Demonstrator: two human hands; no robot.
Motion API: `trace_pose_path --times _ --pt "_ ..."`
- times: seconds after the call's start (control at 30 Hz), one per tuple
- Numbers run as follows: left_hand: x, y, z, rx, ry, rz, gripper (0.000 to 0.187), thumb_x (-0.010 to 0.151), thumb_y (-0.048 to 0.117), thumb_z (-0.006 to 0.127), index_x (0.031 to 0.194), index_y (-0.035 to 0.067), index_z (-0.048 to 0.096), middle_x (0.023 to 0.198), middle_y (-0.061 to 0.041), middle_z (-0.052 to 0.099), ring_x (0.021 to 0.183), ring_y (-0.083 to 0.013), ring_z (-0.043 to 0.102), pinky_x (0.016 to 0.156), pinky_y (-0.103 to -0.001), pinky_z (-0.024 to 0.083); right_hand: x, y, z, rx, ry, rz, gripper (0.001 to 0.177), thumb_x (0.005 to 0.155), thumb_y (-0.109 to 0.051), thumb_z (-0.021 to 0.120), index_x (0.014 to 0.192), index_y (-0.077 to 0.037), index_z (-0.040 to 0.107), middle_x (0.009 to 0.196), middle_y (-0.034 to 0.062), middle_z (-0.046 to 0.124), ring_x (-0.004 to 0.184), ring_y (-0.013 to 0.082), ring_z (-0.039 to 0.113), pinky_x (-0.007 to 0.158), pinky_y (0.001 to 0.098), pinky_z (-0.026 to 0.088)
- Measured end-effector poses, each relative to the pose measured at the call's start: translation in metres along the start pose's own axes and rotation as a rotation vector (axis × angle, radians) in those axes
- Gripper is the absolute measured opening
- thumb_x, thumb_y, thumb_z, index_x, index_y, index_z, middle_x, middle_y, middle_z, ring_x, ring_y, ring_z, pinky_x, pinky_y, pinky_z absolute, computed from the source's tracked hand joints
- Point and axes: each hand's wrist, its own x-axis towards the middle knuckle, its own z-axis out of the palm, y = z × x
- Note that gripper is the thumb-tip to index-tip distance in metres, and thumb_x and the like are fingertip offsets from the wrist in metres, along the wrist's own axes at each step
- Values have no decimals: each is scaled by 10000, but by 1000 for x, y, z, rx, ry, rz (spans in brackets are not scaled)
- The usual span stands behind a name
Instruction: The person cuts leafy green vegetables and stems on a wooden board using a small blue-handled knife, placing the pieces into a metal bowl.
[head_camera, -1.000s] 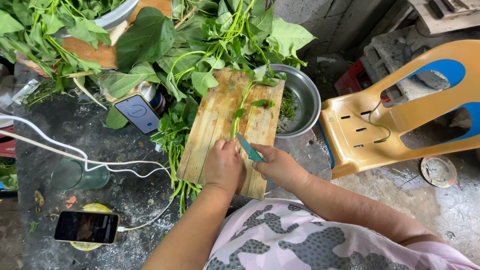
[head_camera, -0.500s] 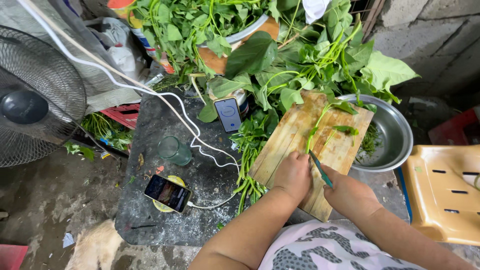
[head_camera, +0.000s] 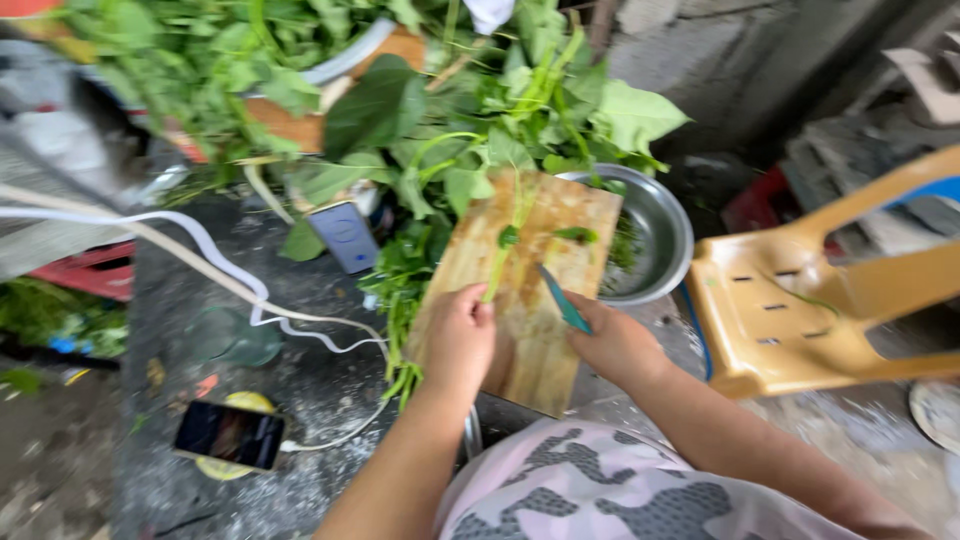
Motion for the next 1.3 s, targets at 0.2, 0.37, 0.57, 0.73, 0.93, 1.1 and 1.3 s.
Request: trace_pose_path --times 0.2,0.37,0.57,0.73,0.93,1.1,1.3 --pt "-13 18 -14 233 -14 261 313 883 61 640 1189 48 701 1002 -186 638 929 -390 636 829 -469 521 -6 5 5 127 83 -213 642 850 -263 640 1480 -236 522 1183 156 733 1095 310 716 929 400 539" --pt "-21 17 -4 327 -41 336 353 852 37 640 1201 28 689 1019 -192 630 946 -407 623 841 -474 525 -5 2 5 159 77 -280 641 853 -263 656 1476 -211 515 1228 142 716 1103 306 699 927 390 529" --pt "-23 12 2 332 -37 356 388 839 27 639 1225 18 676 1041 -184 637 967 -396 630 848 -476 524 8 -6 8 140 62 -275 642 857 -240 666 1483 -209 529 1131 154 746 1017 270 720 901 370 546" --pt "-25 13 2 336 10 358 377 820 20 638 1192 10 694 1030 -179 633 950 -391 626 837 -469 526 27 -6 6 419 -26 -62 650 869 -186 654 1504 -203 515 937 70 719 742 166 666 722 329 568" --pt "-27 10 -2 361 -13 441 427 760 -9 645 1182 -2 705 993 -166 624 926 -386 619 824 -469 524 20 -11 1 499 -46 -51 671 878 -166 649 1530 -185 492 766 28 636 634 125 588 627 319 517" --pt "-24 12 2 400 -32 413 361 778 10 661 1134 19 723 970 -151 637 908 -383 619 803 -473 522 6 -29 -15 364 -59 22 671 894 -202 628 1541 -224 451 764 29 648 649 117 625 652 298 539" --pt "-23 14 3 431 -60 440 323 761 21 662 1078 4 725 942 -161 639 891 -388 621 791 -481 520 16 -30 -16 365 -74 16 675 884 -201 630 1540 -203 471 733 55 645 637 140 631 628 312 528"
